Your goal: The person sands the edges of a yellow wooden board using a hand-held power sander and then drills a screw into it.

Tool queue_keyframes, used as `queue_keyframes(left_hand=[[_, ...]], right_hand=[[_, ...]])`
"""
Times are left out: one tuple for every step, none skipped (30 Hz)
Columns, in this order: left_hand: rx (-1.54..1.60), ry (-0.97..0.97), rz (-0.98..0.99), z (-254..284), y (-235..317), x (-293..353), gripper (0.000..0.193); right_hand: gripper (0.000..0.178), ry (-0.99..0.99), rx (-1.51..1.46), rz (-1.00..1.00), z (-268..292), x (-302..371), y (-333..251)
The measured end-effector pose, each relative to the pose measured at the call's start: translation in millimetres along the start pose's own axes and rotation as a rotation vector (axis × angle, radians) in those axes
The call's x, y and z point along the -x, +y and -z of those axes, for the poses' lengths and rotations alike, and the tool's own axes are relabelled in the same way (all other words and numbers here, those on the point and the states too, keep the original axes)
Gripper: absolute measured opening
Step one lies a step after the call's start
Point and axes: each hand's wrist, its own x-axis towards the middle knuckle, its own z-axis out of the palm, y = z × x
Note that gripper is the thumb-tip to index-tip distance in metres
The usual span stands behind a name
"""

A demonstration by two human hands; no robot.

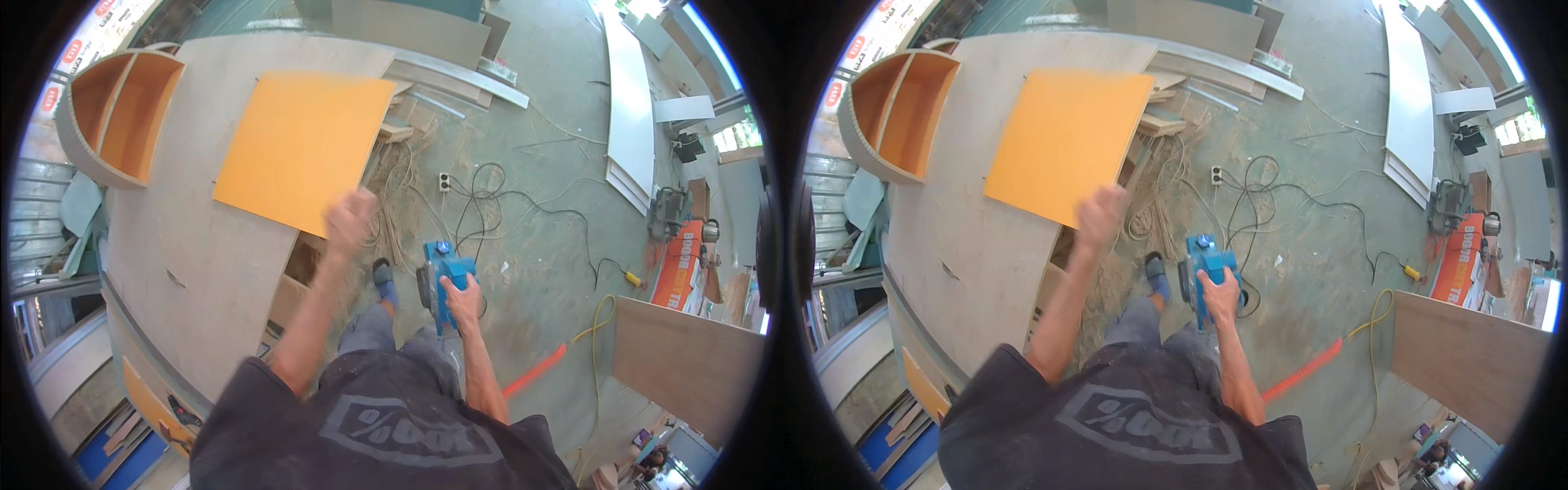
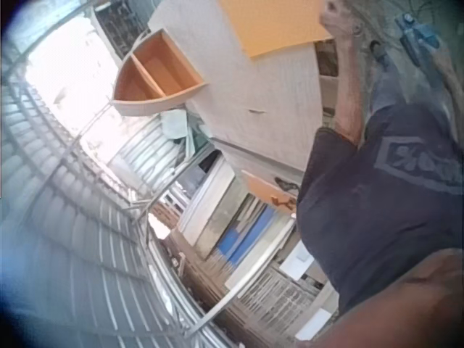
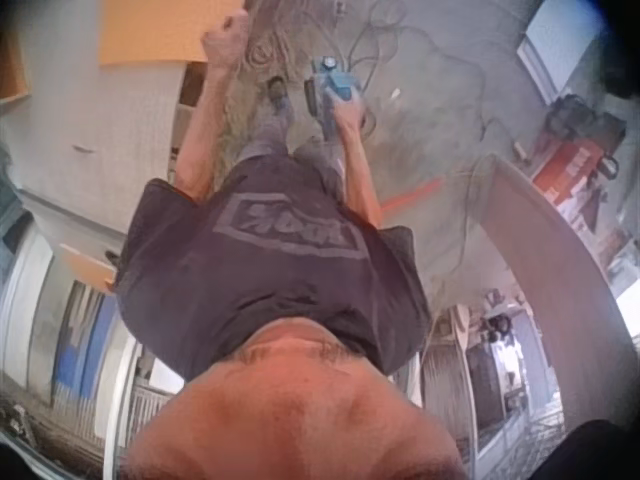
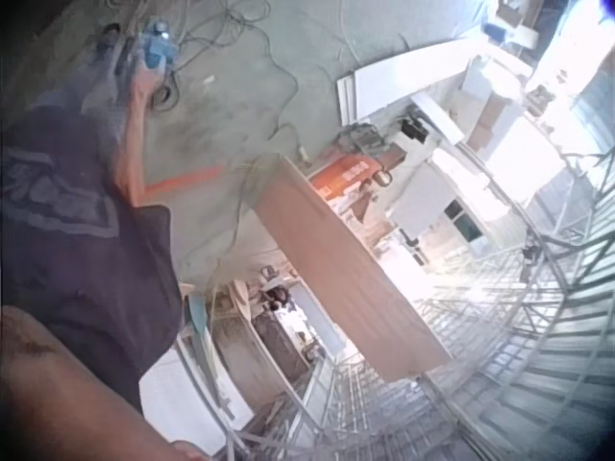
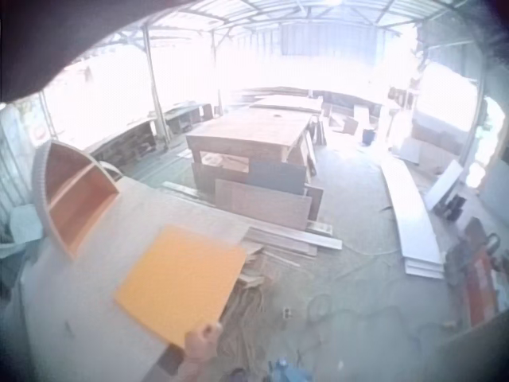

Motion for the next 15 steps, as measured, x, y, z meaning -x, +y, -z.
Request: queue_keyframes(left_hand=[[-0.295, 0.331, 0.038, 26, -30, -43, 0.036], [-0.580, 0.543, -0.201, 63, -64, -79, 0.044], [-0.810, 0.695, -0.082, 116, -106, -137, 0.054], [-0.821, 0.634, -0.003, 138, -137, -160, 0.071], [-0.839, 0.507, 0.094, 142, -153, -172, 0.076], [-0.848, 0.369, 0.181, 140, -164, -181, 0.082], [-0.828, 0.352, 0.186, 133, -164, -184, 0.083], [-0.808, 0.337, 0.195, 124, -165, -187, 0.084], [-0.788, 0.342, 0.214, 121, -160, -188, 0.085], [-0.783, 0.336, 0.224, 117, -155, -185, 0.084], [-0.784, 0.335, 0.228, 119, -152, -184, 0.084], [-0.784, 0.343, 0.229, 122, -152, -186, 0.084], [-0.803, 0.342, 0.212, 122, -150, -191, 0.085], [-0.822, 0.339, 0.196, 121, -147, -193, 0.085], [-0.824, 0.336, 0.192, 121, -154, -194, 0.085]], right_hand=[[0.029, 0.004, 0.021, 0.082, -11, 3, -14], [0.028, -0.026, -0.005, 0.095, -28, 9, -36], [0.027, -0.057, -0.040, 0.098, -55, 23, -67], [0.026, -0.077, -0.070, 0.120, -66, 25, -99], [0.023, -0.139, -0.056, 0.040, -59, 34, -127], [0.025, -0.141, -0.061, 0.078, -61, 38, -128], [0.027, -0.137, -0.068, 0.117, -66, 40, -127], [0.029, -0.138, -0.074, 0.155, -71, 43, -128], [0.025, -0.174, -0.146, 0.145, -75, 51, -146], [0.024, -0.162, -0.240, 0.080, -76, 56, -151], [0.023, -0.149, -0.341, 0.016, -83, 60, -153], [0.022, -0.136, -0.443, -0.040, -91, 62, -153], [0.023, -0.135, -0.551, -0.059, -95, 62, -145], [0.023, -0.140, -0.592, -0.092, -98, 65, -138], [0.024, -0.144, -0.614, -0.122, -102, 71, -133]])
